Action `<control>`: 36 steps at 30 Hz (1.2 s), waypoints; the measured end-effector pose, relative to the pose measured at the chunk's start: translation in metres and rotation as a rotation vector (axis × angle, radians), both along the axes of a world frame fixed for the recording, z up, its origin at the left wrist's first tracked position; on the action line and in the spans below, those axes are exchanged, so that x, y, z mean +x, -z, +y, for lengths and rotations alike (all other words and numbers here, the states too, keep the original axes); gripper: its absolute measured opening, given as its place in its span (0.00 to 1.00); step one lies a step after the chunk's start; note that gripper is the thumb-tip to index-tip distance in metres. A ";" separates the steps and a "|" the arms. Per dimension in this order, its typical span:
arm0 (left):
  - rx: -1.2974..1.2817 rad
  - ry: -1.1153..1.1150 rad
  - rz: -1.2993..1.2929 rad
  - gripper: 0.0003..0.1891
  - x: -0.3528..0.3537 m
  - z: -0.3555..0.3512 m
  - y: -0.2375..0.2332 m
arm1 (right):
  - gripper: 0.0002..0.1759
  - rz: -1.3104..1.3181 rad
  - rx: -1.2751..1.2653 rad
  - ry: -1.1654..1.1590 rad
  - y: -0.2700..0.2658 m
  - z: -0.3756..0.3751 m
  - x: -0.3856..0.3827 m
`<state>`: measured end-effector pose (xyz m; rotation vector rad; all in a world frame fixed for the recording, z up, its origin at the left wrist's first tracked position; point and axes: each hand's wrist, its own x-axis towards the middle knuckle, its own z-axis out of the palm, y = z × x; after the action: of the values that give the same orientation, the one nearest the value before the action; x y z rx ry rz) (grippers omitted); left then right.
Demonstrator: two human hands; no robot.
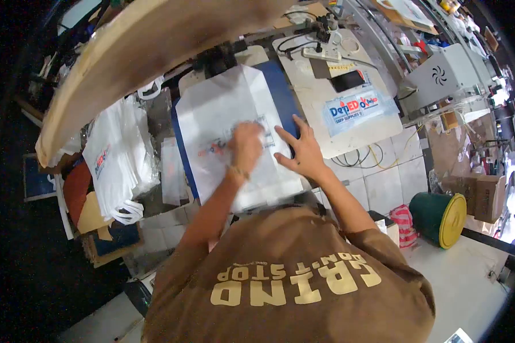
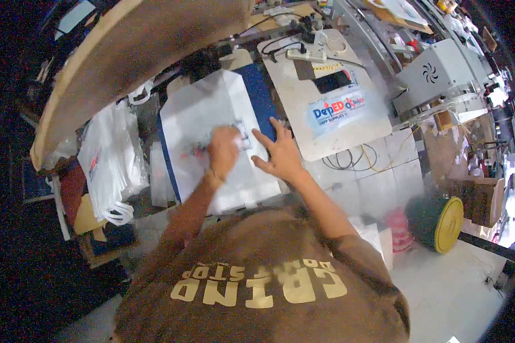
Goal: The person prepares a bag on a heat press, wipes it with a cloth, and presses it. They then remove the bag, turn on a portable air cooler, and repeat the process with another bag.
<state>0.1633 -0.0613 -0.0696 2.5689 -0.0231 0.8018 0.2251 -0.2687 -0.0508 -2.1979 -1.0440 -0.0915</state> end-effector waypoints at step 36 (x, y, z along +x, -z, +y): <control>0.150 -0.142 0.078 0.15 0.011 0.006 -0.001 | 0.41 0.054 -0.012 0.030 0.002 0.002 -0.002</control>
<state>0.1740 -0.0554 -0.0690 2.7663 0.1298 0.7773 0.2230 -0.2664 -0.0529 -2.2152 -0.9842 -0.0396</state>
